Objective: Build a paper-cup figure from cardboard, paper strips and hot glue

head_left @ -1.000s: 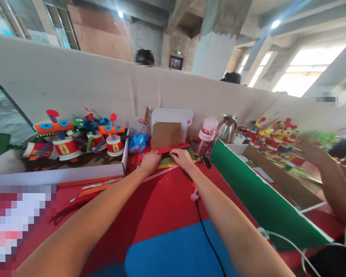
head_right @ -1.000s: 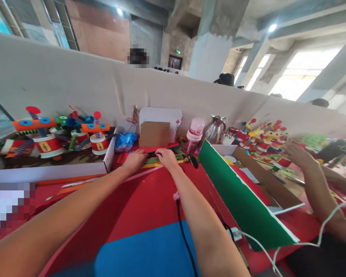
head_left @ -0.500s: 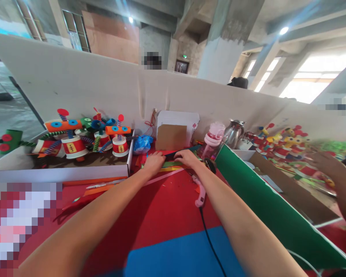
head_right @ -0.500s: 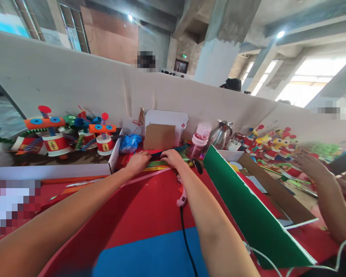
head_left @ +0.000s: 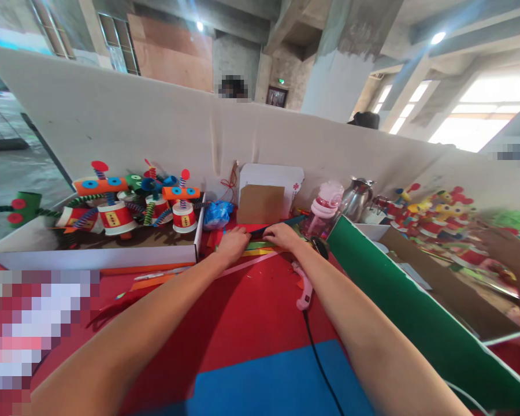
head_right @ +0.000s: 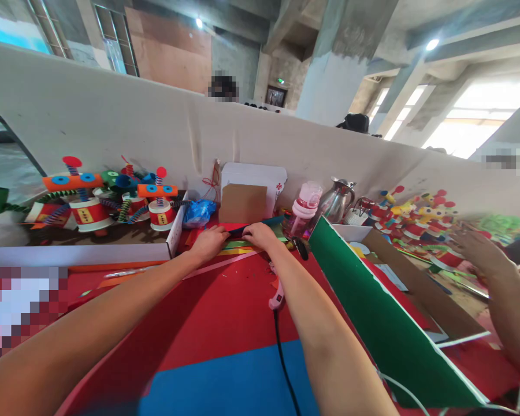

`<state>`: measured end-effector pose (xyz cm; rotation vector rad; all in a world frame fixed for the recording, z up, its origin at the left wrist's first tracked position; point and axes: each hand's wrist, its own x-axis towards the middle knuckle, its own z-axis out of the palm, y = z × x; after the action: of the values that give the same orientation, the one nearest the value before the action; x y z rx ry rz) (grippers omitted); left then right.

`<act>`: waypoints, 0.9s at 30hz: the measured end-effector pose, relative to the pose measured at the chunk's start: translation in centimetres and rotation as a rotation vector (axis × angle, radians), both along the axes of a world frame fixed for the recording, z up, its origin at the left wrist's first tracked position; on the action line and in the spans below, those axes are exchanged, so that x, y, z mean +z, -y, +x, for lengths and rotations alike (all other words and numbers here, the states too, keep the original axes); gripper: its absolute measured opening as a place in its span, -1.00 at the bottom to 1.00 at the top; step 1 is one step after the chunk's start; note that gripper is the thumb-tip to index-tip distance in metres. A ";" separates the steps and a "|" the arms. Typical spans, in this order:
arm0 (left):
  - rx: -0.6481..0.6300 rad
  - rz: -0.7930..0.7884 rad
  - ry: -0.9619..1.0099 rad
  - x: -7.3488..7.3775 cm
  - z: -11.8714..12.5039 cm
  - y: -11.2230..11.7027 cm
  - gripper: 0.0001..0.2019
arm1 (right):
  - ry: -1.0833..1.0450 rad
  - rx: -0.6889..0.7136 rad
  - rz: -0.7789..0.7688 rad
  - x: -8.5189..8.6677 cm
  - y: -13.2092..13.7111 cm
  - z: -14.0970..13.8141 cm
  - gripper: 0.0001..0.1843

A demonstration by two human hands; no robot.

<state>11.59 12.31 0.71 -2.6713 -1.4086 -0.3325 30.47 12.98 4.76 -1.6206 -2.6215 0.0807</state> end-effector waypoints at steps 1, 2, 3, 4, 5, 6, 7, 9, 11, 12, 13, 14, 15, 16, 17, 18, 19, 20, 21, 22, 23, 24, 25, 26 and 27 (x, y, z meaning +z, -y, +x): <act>-0.001 0.010 0.003 0.1 -0.1 0.0 -0.74 | 0.019 0.001 0.012 0.0 0.1 -0.1 -0.81; -0.009 0.033 0.010 0.1 -0.1 0.1 -0.73 | 0.037 0.002 0.024 -0.1 0.2 -0.3 -0.80; -0.027 0.071 0.018 0.3 -0.2 0.1 -0.73 | 0.055 0.002 0.038 -0.1 0.3 -0.4 -0.80; -0.057 0.118 0.024 0.4 -0.3 0.1 -0.72 | 0.070 -0.001 0.054 -0.2 0.4 -0.6 -0.79; -0.102 0.171 0.023 0.5 -0.5 0.0 -0.72 | 0.083 -0.007 0.073 -0.2 0.4 -0.7 -0.78; -0.158 0.218 0.014 0.6 -0.6 0.0 -0.73 | 0.092 -0.016 0.094 -0.2 0.5 -0.8 -0.77; -0.214 0.251 -0.001 0.7 -0.7 0.0 -0.75 | 0.098 -0.026 0.116 -0.2 0.5 -0.9 -0.76; -0.299 0.268 -0.040 0.8 -0.9 0.0 -0.76 | 0.099 -0.052 0.174 -0.1 0.6 -1.0 -0.74; -0.324 0.259 -0.079 0.8 -1.0 0.0 -0.74 | 0.100 -0.070 0.278 -0.1 0.8 -1.0 -0.70; -0.319 0.254 -0.103 0.8 -1.0 0.1 -0.73 | 0.102 -0.068 0.335 -0.1 0.9 -1.0 -0.64; -0.308 0.250 -0.128 0.7 -0.9 0.2 -0.73 | 0.105 -0.058 0.379 -0.1 0.9 -0.9 -0.56; -0.296 0.247 -0.151 0.6 -0.8 0.2 -0.72 | 0.110 -0.041 0.397 -0.2 1.0 -0.8 -0.50; -0.284 0.243 -0.169 0.4 -0.7 0.3 -0.71 | 0.115 -0.020 0.386 -0.4 1.0 -0.8 -0.45; -0.273 0.231 -0.180 0.3 -0.5 0.4 -0.71 | 0.117 -0.004 0.351 -0.6 0.9 -0.7 -0.42; -0.261 0.212 -0.186 0.1 -0.3 0.4 -0.70 | 0.119 -0.002 0.309 -0.8 0.8 -0.8 -0.40; -0.250 0.191 -0.187 -0.1 -0.1 0.5 -0.70 | 0.122 -0.013 0.261 -1.0 0.6 -0.8 -0.36; -0.239 0.170 -0.187 -0.3 0.2 0.6 -0.71 | 0.124 -0.039 0.207 -1.3 0.4 -0.9 -0.33; -0.226 0.151 -0.186 -0.4 0.4 0.6 -0.73 | 0.123 -0.082 0.139 -1.6 0.1 -1.0 -0.29; -0.211 0.137 -0.185 -0.6 0.7 0.6 -0.74 | 0.122 -0.133 0.056 -2.0 -0.2 -1.2 -0.26; -0.195 0.129 -0.182 -0.7 1.0 0.6 -0.75 | 0.122 -0.184 -0.034 -2.3 -0.6 -1.3 -0.24; -0.179 0.123 -0.179 -0.9 1.2 0.6 -0.76 | 0.122 -0.228 -0.117 -2.6 -0.9 -1.4 -0.22; -0.162 0.115 -0.176 -1.0 1.3 0.6 -0.77 | 0.122 -0.262 -0.184 -2.9 -1.3 -1.6 -0.21; -0.146 0.105 -0.175 -1.0 1.4 0.6 -0.77 | 0.123 -0.285 -0.227 -3.1 -1.6 -1.7 -0.19; -0.132 0.095 -0.175 -1.1 1.5 0.6 -0.77 | 0.126 -0.292 -0.252 -3.3 -1.9 -1.7 -0.18; -0.121 0.085 -0.176 -1.1 1.6 0.7 -0.77 | 0.129 -0.293 -0.265 -3.4 -2.1 -1.8 -0.17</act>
<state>13.14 11.61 -0.38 -2.6482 -1.1610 -0.1585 28.72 15.12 1.36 -2.1474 -2.5153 0.3320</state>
